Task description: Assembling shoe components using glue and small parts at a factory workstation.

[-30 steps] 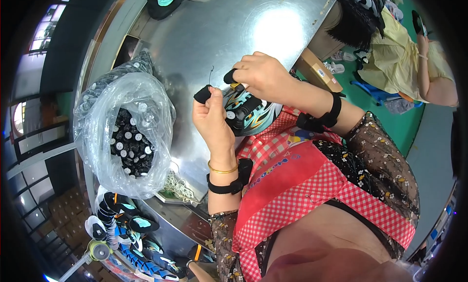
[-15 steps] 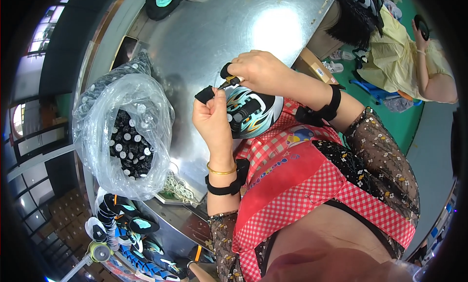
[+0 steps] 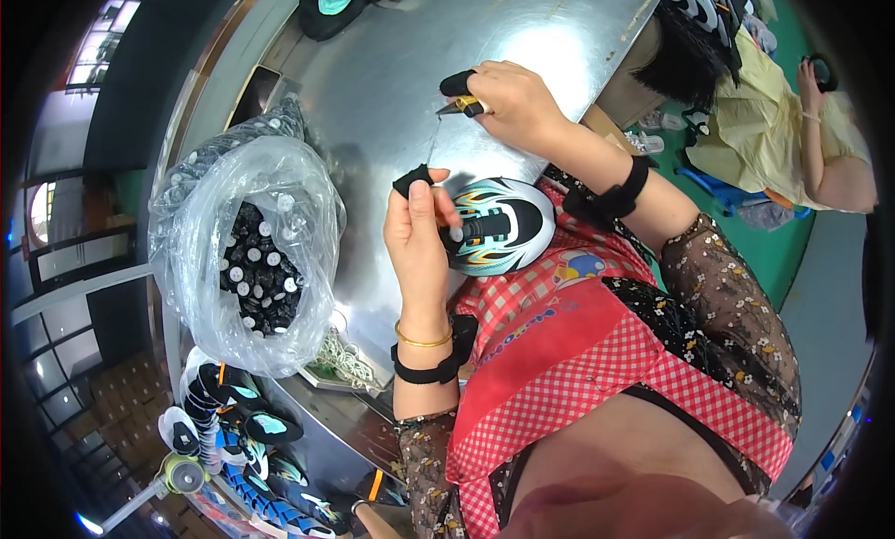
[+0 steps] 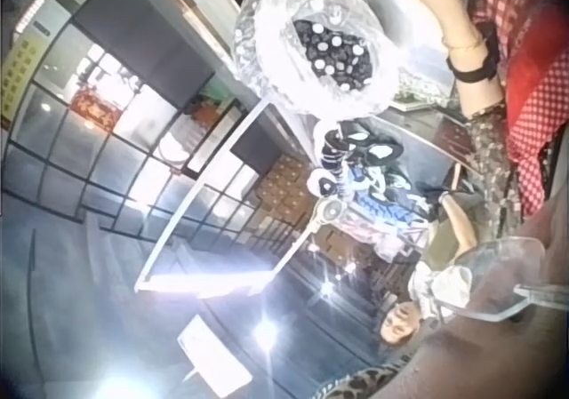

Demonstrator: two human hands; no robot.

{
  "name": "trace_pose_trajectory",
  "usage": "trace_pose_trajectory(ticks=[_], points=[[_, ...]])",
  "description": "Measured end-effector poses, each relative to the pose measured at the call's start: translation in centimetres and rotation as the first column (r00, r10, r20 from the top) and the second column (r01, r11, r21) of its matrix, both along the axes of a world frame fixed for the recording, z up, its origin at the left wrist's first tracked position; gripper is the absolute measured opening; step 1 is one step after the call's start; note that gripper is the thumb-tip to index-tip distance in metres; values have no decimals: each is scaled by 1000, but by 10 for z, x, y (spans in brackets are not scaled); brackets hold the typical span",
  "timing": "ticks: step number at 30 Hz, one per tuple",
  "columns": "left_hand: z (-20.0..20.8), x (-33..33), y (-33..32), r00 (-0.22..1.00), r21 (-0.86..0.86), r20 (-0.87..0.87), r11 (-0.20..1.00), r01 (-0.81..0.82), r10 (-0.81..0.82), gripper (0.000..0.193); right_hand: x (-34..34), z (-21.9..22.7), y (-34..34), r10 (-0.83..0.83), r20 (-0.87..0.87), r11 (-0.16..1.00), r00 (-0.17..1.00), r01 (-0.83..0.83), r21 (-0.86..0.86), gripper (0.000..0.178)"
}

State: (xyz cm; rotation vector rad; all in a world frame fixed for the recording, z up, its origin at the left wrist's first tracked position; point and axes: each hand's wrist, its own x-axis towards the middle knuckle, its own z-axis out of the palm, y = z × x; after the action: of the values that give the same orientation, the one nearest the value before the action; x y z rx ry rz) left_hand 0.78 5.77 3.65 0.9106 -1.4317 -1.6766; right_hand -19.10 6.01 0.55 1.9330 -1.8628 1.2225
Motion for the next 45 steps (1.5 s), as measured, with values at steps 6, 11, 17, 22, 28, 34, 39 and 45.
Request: trace_pose_trajectory(ticks=[6,11,17,22,28,34,39,45], points=[[25,-1,-6,993,-213,116,976,47,-23,30,25,26,4,165,61,979,984,-156,-128,20],[20,3,-5,984,73,-166,995,72,-59,28,24,20,2,147,69,984,987,-138,-115,21],[7,8,-7,994,-5,-100,999,52,-52,21,25,24,3,136,82,987,987,-128,-101,21],[20,5,-10,991,45,-131,999,-28,34,21,26,29,4,147,37,980,988,-140,-139,19],[26,3,-7,998,-92,-65,996,-4,-2,21,34,32,7,147,-67,978,987,-156,-140,16],[24,3,-8,997,-59,-74,998,-2,-2,21,38,25,9,141,-6,979,990,-140,-148,17],[22,-1,-5,990,-11,-126,998,-69,67,21,44,21,12,120,100,985,988,-106,-136,18],[25,-6,-1,997,-91,-22,993,-77,76,20,45,21,17,95,98,989,991,-82,-126,19]])
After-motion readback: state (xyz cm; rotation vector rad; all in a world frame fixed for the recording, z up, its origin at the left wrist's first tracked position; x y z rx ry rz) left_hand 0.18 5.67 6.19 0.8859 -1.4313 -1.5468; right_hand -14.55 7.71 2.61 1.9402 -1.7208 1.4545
